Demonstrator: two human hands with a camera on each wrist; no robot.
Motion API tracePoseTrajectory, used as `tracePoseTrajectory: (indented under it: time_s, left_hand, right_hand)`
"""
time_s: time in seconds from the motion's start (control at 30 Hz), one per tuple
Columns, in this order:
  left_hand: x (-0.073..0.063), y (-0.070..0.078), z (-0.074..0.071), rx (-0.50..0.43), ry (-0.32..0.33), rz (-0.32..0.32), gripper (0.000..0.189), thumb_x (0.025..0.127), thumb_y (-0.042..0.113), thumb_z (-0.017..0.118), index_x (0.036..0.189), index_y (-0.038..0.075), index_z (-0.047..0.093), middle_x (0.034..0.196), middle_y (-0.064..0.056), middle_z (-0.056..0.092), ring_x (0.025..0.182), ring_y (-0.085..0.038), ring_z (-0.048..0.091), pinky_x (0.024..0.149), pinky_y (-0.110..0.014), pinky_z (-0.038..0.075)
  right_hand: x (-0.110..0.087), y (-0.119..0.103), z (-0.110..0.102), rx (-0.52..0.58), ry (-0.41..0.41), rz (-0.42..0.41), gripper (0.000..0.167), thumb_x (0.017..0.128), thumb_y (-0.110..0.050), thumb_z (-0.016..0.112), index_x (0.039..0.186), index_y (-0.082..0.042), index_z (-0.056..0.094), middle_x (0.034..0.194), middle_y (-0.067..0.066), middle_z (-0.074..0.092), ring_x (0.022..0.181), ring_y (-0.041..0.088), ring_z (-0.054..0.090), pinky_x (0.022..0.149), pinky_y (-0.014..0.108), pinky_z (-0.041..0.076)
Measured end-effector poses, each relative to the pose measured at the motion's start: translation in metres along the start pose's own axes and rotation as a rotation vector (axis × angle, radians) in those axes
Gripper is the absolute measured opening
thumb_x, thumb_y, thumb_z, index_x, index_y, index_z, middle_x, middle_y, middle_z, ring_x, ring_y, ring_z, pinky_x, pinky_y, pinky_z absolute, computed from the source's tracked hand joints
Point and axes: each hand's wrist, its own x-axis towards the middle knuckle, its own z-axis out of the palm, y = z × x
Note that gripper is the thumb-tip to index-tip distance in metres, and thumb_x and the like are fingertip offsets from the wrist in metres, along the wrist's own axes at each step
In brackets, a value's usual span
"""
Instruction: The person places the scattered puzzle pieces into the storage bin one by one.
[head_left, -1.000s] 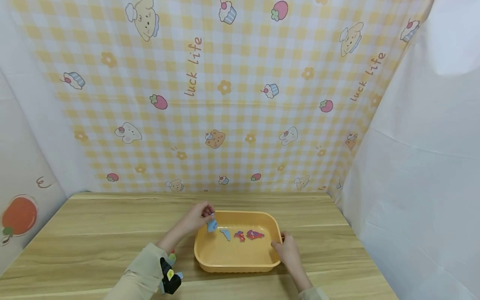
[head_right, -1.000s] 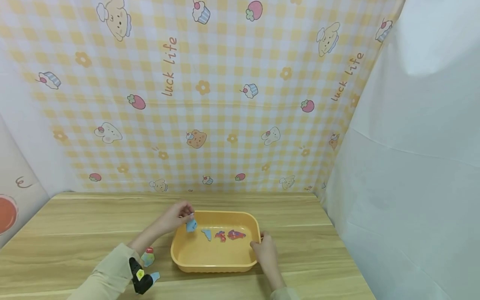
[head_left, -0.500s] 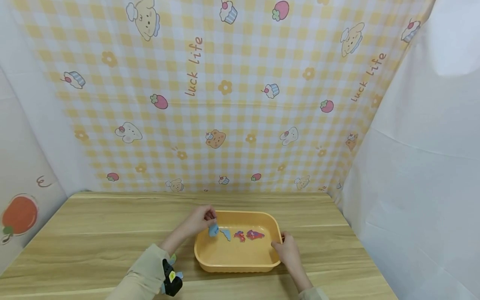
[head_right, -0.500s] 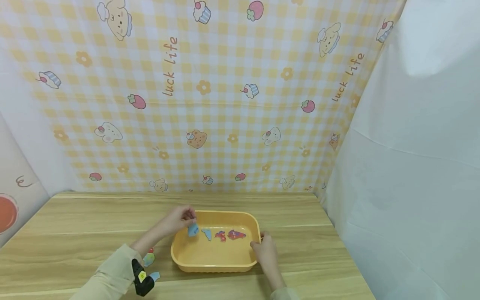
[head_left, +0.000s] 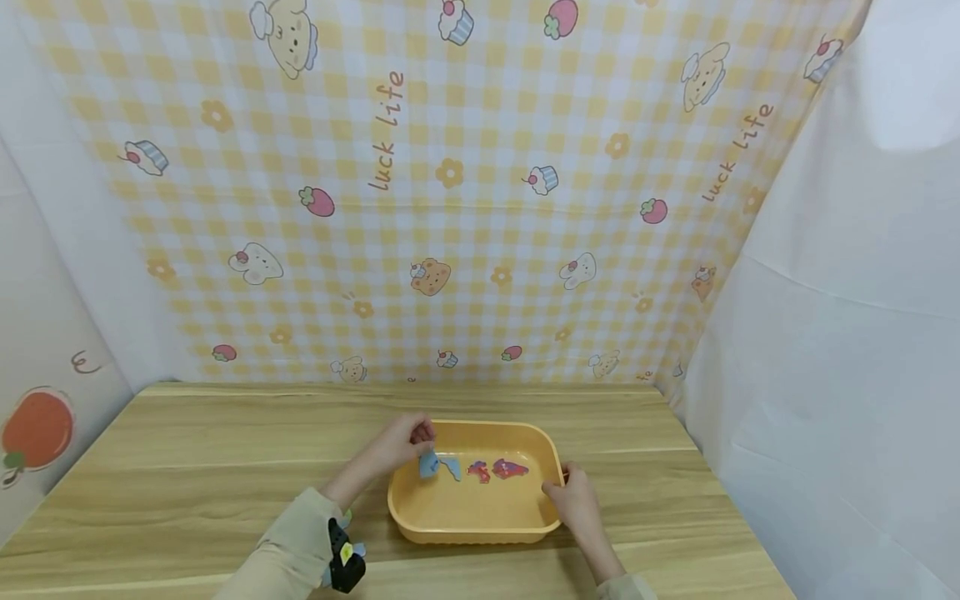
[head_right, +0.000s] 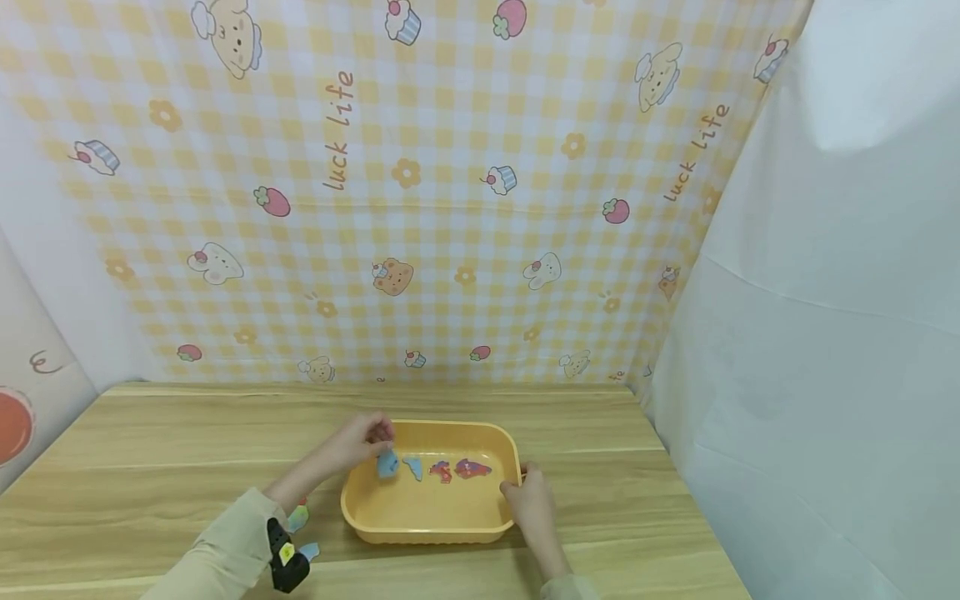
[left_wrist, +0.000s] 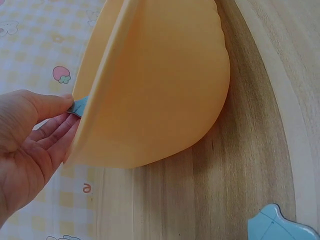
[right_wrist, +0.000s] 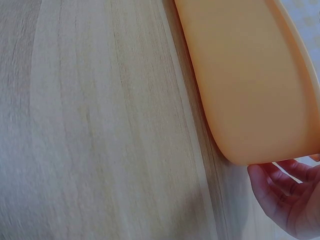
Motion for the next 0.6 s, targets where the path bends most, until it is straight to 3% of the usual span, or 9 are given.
tracePoseTrajectory:
  time_s: [0.37,0.6]
  left_hand:
    - [0.0024,0.0037,0.0057,0.091,-0.103,-0.007,0.005,0.084,-0.005,0.056,0.088,-0.004,0.057,0.08,-0.006,0.058,0.076,-0.013,0.053,0.065,-0.019,0.044]
    - [0.0026,0.0055,0.0077,0.107,-0.149,0.02,0.006,0.083,-0.008,0.055,0.087,-0.005,0.057,0.077,-0.007,0.056,0.071,-0.011,0.049,0.061,-0.018,0.042]
  right_hand:
    - [0.0003,0.0001,0.0002,0.003,0.005,0.009,0.035,0.076,-0.005,0.061,0.106,0.013,0.053,0.087,0.02,0.06,0.073,0.022,0.058,0.063,0.033,0.052]
    - [0.0008,0.0011,0.0006,-0.002,0.011,0.002,0.035,0.076,-0.005,0.061,0.105,0.013,0.053,0.087,0.02,0.061,0.073,0.022,0.058,0.063,0.033,0.052]
